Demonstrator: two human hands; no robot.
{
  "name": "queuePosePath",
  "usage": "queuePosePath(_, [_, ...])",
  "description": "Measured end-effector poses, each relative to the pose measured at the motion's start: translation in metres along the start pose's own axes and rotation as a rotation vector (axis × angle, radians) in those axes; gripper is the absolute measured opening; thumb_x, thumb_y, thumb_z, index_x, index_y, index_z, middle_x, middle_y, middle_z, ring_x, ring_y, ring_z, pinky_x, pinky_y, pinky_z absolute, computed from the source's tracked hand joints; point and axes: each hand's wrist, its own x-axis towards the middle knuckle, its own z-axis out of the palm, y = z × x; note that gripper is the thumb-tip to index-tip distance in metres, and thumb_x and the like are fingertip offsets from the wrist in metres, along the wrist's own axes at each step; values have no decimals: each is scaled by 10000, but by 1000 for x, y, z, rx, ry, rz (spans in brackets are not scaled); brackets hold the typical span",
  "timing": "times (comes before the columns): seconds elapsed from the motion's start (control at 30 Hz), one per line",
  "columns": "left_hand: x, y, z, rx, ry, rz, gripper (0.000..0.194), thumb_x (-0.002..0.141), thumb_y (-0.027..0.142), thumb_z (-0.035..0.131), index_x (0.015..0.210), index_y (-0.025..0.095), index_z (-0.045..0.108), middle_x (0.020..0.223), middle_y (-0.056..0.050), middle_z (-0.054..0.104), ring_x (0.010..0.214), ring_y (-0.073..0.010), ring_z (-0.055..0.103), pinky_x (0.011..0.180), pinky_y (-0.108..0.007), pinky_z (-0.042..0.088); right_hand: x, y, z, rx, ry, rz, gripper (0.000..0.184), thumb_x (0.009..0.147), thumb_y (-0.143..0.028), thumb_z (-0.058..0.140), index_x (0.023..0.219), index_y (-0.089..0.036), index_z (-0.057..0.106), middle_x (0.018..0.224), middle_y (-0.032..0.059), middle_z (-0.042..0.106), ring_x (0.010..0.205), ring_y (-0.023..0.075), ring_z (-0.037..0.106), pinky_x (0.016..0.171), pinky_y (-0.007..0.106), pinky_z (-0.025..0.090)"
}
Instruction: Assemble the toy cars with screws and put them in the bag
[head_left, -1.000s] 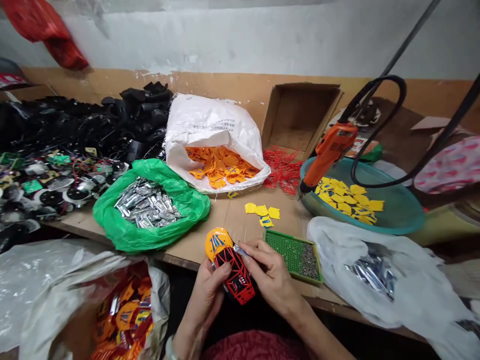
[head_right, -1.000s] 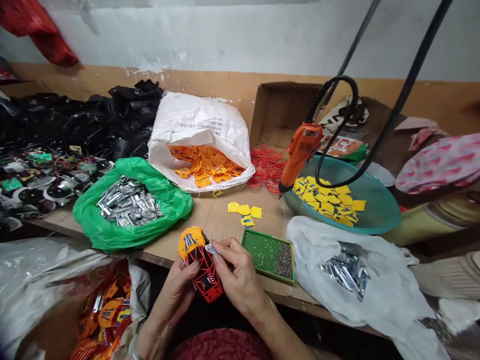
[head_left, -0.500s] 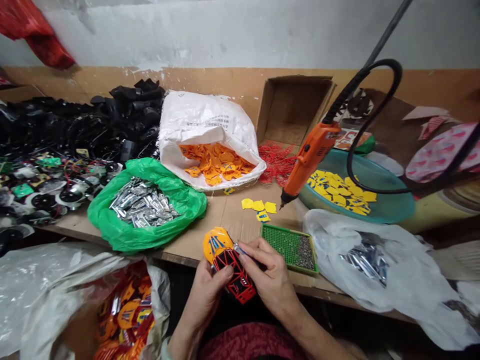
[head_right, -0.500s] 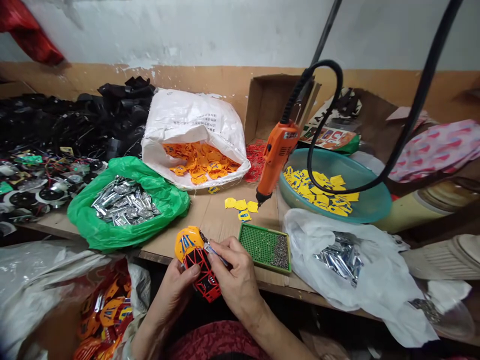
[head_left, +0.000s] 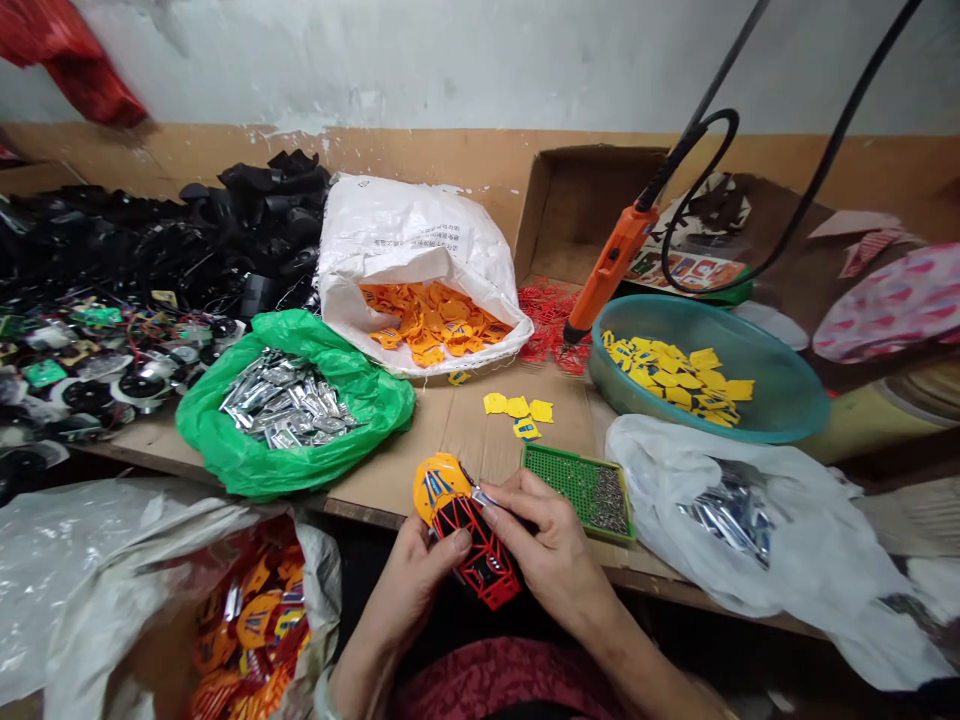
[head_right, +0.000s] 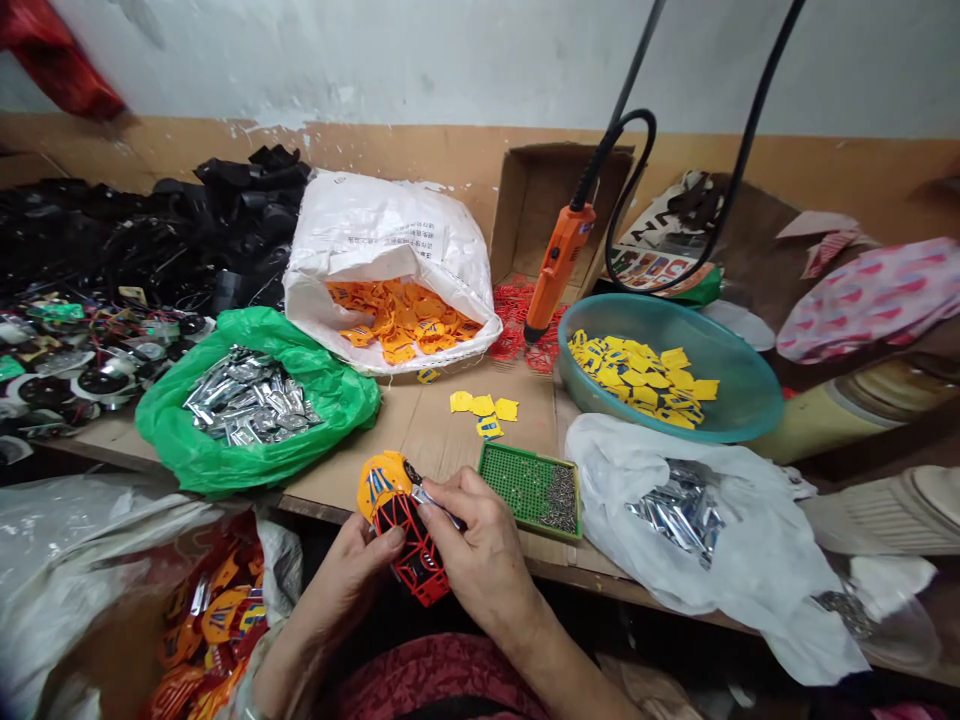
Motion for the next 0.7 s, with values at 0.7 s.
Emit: queuePosePath(0.7, [2,5,-2,-36,23,-13,460,721,320,889,1108,120,742,1100,-160,774,1040,-334,713,942,-439,556,-4,13,6,73,-52,-126,335,986,-200,522,1248,-237,726,1012,59,629,974,187,630,885,305,514])
